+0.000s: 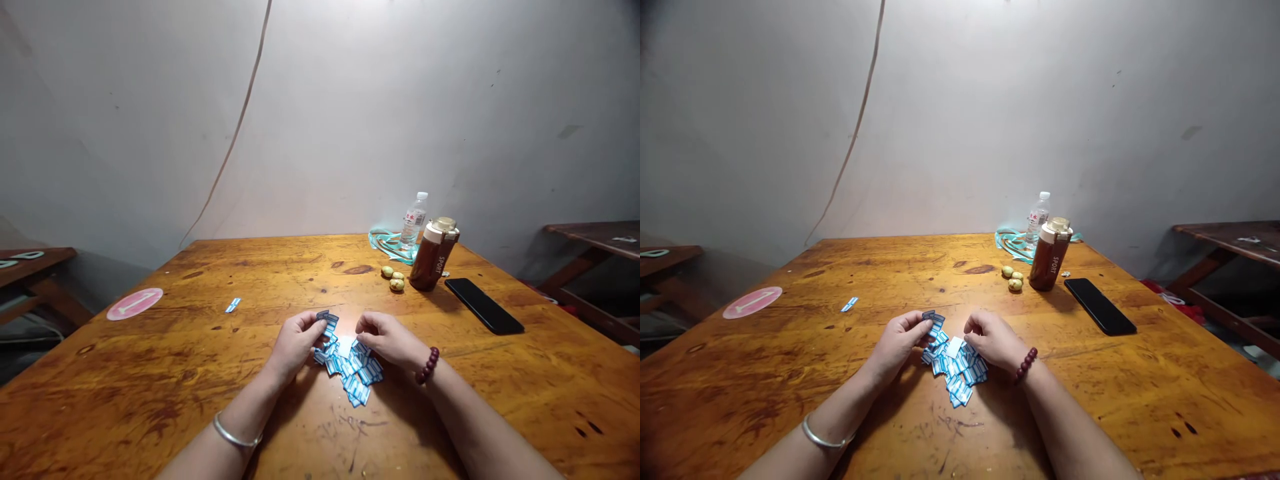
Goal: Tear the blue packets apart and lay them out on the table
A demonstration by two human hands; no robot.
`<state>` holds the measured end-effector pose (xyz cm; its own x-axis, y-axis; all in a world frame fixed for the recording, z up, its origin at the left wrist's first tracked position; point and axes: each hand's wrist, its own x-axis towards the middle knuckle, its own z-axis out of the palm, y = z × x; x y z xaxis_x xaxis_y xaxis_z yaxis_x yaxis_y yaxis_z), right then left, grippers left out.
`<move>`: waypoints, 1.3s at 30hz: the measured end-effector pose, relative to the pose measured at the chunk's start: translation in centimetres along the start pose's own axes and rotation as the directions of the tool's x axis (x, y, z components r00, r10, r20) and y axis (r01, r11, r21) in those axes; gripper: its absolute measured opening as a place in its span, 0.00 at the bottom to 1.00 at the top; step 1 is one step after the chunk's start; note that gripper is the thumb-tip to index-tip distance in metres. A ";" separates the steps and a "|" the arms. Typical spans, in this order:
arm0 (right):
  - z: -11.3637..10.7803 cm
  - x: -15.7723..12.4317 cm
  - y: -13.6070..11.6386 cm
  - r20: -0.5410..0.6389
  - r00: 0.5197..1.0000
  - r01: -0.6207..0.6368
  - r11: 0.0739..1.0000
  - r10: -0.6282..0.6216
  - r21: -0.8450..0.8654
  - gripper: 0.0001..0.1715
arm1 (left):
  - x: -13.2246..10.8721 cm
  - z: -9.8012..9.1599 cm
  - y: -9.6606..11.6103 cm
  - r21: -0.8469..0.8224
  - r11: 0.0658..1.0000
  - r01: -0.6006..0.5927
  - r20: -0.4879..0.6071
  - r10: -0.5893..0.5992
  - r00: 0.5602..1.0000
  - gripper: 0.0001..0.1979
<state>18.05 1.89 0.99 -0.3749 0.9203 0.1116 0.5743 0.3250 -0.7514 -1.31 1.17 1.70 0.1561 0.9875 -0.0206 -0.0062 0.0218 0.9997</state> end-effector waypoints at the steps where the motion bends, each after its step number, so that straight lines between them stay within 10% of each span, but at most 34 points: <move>1: -0.2 -0.2 0.0 0.091 0.996 -0.001 1.000 0.004 -0.031 0.05 | 0.1 -0.1 0.0 0.001 1.000 -0.006 -0.007 0.006 1.000 0.10; 5: -0.4 -1.3 -1.5 0.347 0.932 0.167 0.974 -0.106 -0.152 0.13 | 0.2 -0.4 -0.2 0.004 1.000 -0.019 -0.019 0.019 1.000 0.10; 12: 0.7 -1.7 -2.3 0.424 0.896 0.265 0.924 -0.131 -0.276 0.12 | 0.3 -0.3 -0.4 0.025 0.999 -0.028 0.007 0.028 1.000 0.09; 21: 1.1 -0.8 -2.6 0.121 0.993 -0.053 0.931 0.010 0.361 0.06 | -0.5 0.7 -0.1 -0.001 1.000 0.011 0.079 -0.010 0.997 0.07; 26: 2.3 -0.2 -1.8 -0.070 0.996 -0.030 0.948 0.055 0.317 0.08 | -0.7 0.9 -0.4 -0.025 0.999 0.038 0.142 -0.034 0.989 0.09; 39: 3.0 0.0 -1.8 -0.127 0.992 0.029 0.900 0.029 0.435 0.05 | -0.6 1.1 -0.1 -0.052 0.991 0.120 0.106 -0.114 0.988 0.10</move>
<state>14.81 0.60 0.39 -0.2630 0.9494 0.1714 0.1895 0.2250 -0.9557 -0.32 0.42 1.64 0.2600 0.9564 -0.1329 -0.0390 0.1479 0.9882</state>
